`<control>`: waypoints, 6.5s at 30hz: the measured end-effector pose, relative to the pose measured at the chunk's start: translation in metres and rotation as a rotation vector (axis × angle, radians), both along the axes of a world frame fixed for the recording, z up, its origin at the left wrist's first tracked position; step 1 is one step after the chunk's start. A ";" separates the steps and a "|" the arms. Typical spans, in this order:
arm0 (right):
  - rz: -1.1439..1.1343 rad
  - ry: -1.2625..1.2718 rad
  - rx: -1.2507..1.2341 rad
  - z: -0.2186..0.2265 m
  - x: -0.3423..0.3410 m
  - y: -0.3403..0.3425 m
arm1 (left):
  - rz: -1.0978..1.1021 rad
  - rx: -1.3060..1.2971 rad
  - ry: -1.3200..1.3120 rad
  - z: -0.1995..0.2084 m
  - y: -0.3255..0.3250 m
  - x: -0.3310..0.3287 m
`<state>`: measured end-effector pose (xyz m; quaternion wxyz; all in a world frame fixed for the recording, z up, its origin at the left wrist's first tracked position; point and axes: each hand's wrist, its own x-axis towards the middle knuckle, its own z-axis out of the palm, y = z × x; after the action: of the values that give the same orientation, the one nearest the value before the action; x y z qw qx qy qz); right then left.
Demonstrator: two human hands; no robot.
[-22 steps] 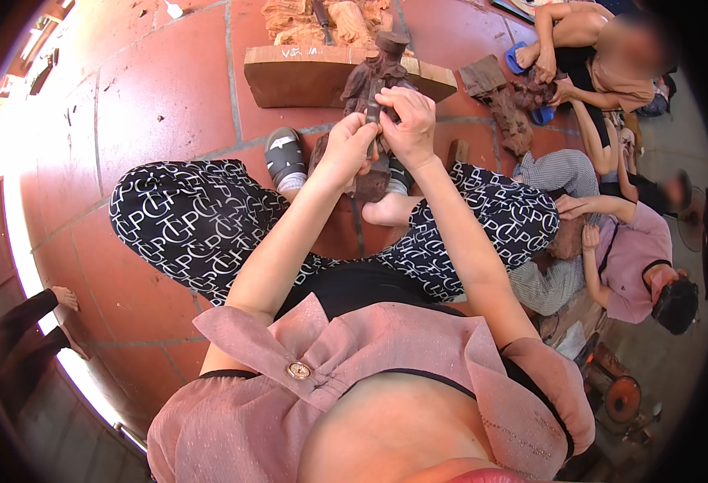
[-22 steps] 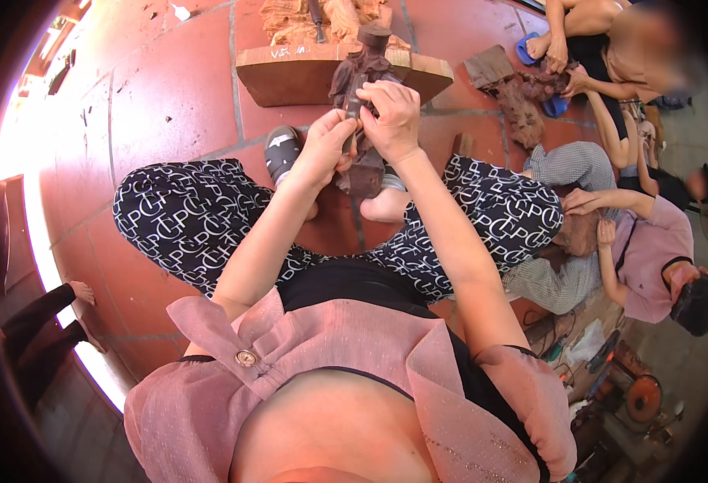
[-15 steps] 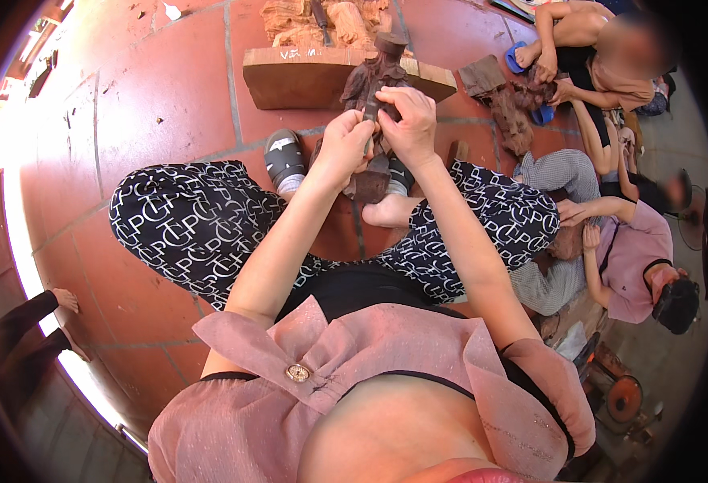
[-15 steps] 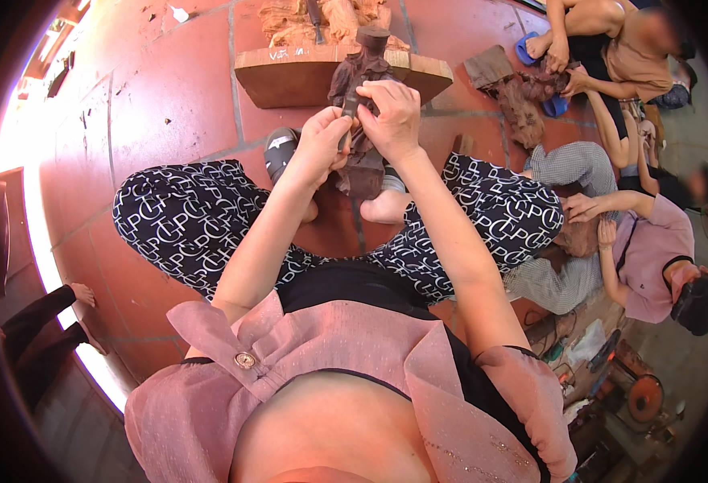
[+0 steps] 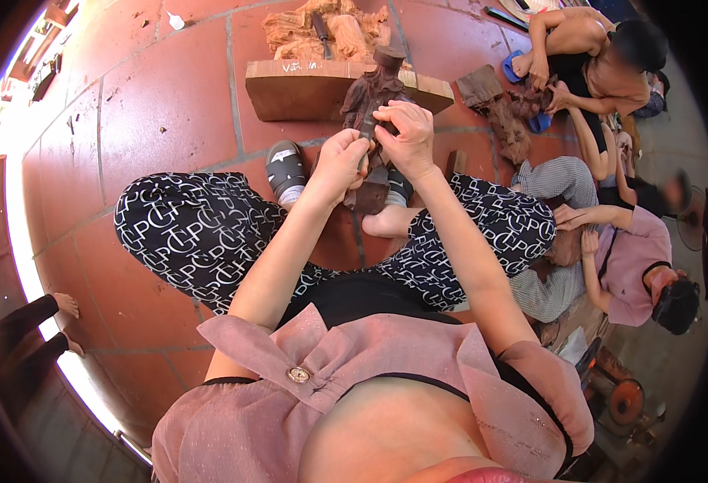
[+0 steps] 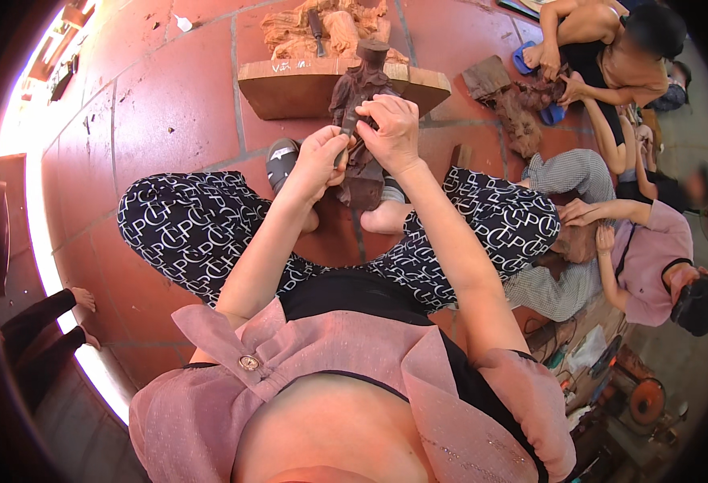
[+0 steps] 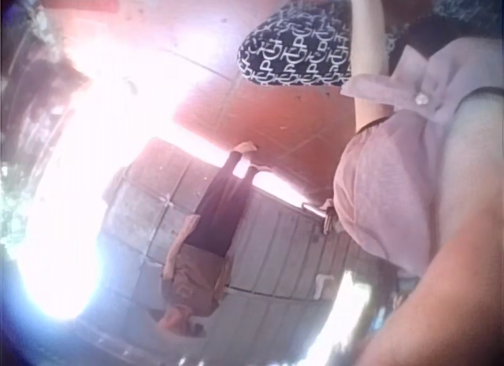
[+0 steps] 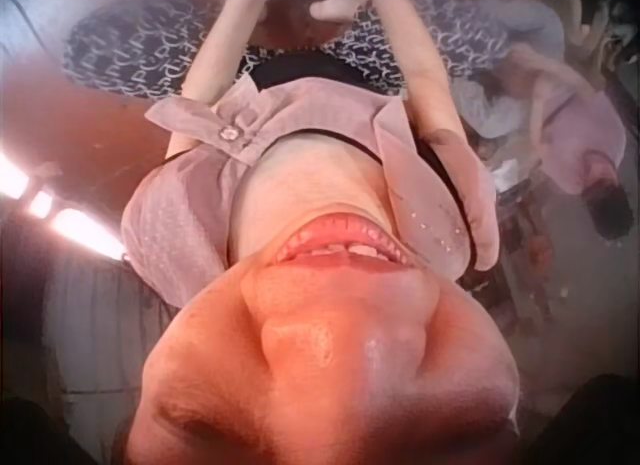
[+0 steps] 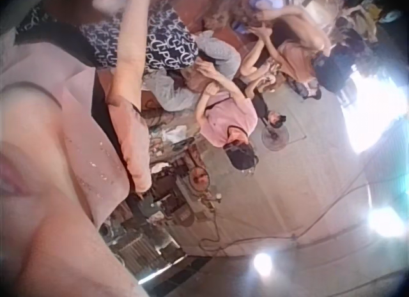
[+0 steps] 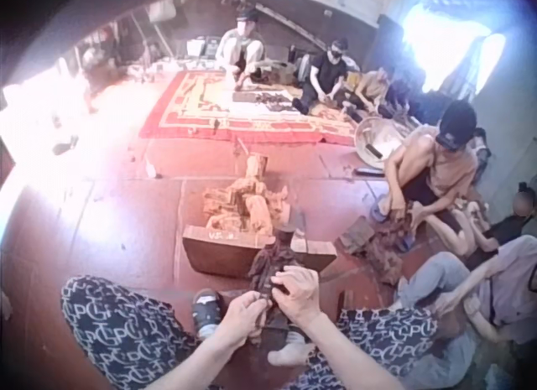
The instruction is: The person sits on the floor and uses a metal chisel to carve a dark wooden object. They hold the wood with one hand and the tool with the other, repeatedly striking and scraping the surface to shape it. Other people are visible in the background, also working on similar wooden pieces.
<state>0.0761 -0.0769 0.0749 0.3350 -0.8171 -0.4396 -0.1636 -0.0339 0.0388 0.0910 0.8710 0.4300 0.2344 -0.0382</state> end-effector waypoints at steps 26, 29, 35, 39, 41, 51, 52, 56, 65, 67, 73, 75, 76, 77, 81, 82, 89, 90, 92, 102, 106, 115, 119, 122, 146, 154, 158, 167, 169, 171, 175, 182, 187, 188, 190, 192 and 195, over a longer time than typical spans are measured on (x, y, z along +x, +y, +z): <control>-0.058 0.029 0.064 -0.011 -0.002 0.007 | 0.031 0.018 0.035 0.007 0.000 0.000; -0.088 -0.041 0.011 -0.011 -0.005 0.007 | 0.024 -0.015 0.055 -0.004 -0.005 -0.006; 0.005 0.017 -0.033 -0.003 -0.030 -0.003 | 0.002 -0.022 0.041 -0.010 -0.007 -0.028; 0.011 -0.020 -0.051 0.003 -0.032 0.008 | 0.026 0.135 0.062 -0.005 -0.001 -0.024; 0.039 -0.014 -0.024 0.003 -0.027 0.014 | 0.084 0.259 0.017 -0.004 0.001 -0.019; 0.031 -0.003 0.005 -0.007 -0.013 0.030 | 0.057 0.242 0.046 -0.011 0.023 -0.009; 0.037 0.002 0.031 -0.007 -0.013 0.031 | 0.073 0.272 0.036 -0.008 0.023 -0.008; -0.041 -0.023 0.038 -0.012 -0.010 0.039 | 0.063 0.301 0.024 -0.015 0.025 -0.001; 0.025 0.312 0.101 -0.004 -0.054 -0.013 | -0.082 0.077 0.109 0.013 0.016 -0.038; -0.044 0.543 0.142 -0.008 -0.064 -0.027 | -0.007 0.169 0.018 0.007 0.018 -0.029; -0.144 1.076 0.687 0.008 -0.070 -0.055 | 0.239 0.735 -0.022 -0.050 0.039 0.060; -0.160 1.124 0.747 0.011 -0.069 -0.063 | 0.072 0.784 0.030 -0.064 0.042 0.078; -0.170 1.164 0.755 0.011 -0.068 -0.067 | 0.100 0.618 -0.018 -0.071 0.038 0.077; -0.184 1.199 0.764 0.011 -0.068 -0.072 | 0.123 0.450 -0.066 -0.075 0.034 0.077; -0.208 1.205 0.783 -0.009 -0.070 -0.083 | 0.181 0.306 -0.164 -0.082 0.024 0.072; -0.208 1.220 0.786 -0.013 -0.070 -0.083 | 0.194 0.316 -0.177 -0.078 0.021 0.071; -0.150 1.214 0.701 -0.006 -0.068 -0.072 | 0.145 0.686 -0.144 -0.119 0.029 0.050; -0.159 1.204 0.692 -0.001 -0.066 -0.070 | 0.135 0.723 -0.063 -0.126 0.028 0.044; -0.179 1.058 0.645 0.006 -0.055 -0.067 | 0.122 0.726 0.029 -0.133 0.023 0.034; -0.028 0.905 0.612 0.051 0.014 -0.028 | -0.008 1.115 0.058 -0.092 0.000 0.007; -0.026 0.803 0.492 0.045 0.031 -0.003 | -0.036 1.075 0.080 -0.093 0.001 0.008; -0.012 0.396 0.132 0.023 0.040 0.031 | 0.027 1.079 0.078 -0.096 -0.002 0.011; -0.027 0.205 0.044 0.039 0.039 0.038 | 0.052 1.054 0.058 -0.093 0.000 0.004; 0.177 0.320 0.066 0.024 0.026 0.038 | 0.052 1.068 0.061 -0.080 -0.001 0.001; 0.070 0.504 0.247 0.043 0.023 0.030 | 0.061 1.170 0.079 -0.099 0.000 -0.001; 0.058 0.226 0.127 0.055 0.012 0.040 | 0.052 1.169 0.103 -0.098 0.003 -0.001; 0.063 0.299 0.063 0.057 -0.002 0.045 | 0.052 1.166 0.082 -0.100 0.002 -0.002; 0.098 0.067 0.076 0.054 0.003 0.051 | 0.067 1.167 0.060 -0.104 0.003 -0.004; 0.083 0.225 0.000 0.042 0.004 0.046 | 0.063 1.164 0.035 -0.103 -0.001 -0.002; 0.015 0.130 0.050 0.053 0.013 0.043 | 0.078 1.174 0.046 -0.105 0.003 -0.002; -0.160 0.285 0.293 0.077 0.006 0.006 | 0.049 1.175 0.055 -0.102 0.001 -0.003; -0.086 0.933 0.640 0.060 -0.026 -0.073 | 0.063 1.203 0.024 -0.112 0.004 0.006; -0.116 1.044 0.793 0.039 -0.035 -0.105 | 0.038 1.186 -0.010 -0.145 0.026 0.003; -0.121 1.053 0.818 0.036 -0.034 -0.110 | 0.005 1.143 0.003 -0.142 0.026 0.000; -0.140 1.079 0.847 0.029 -0.035 -0.117 | -0.025 1.078 0.019 -0.139 0.021 -0.007; -0.146 1.098 0.858 0.020 -0.031 -0.121 | -0.009 1.115 0.067 -0.142 0.022 -0.009; -0.164 1.120 0.833 0.008 -0.031 -0.122 | 0.063 1.355 0.149 -0.127 0.011 -0.013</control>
<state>0.0446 -0.1987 0.0833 0.7828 -0.6126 -0.0388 0.1025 -0.0470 0.0498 -0.0356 0.3917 0.8697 0.2783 0.1128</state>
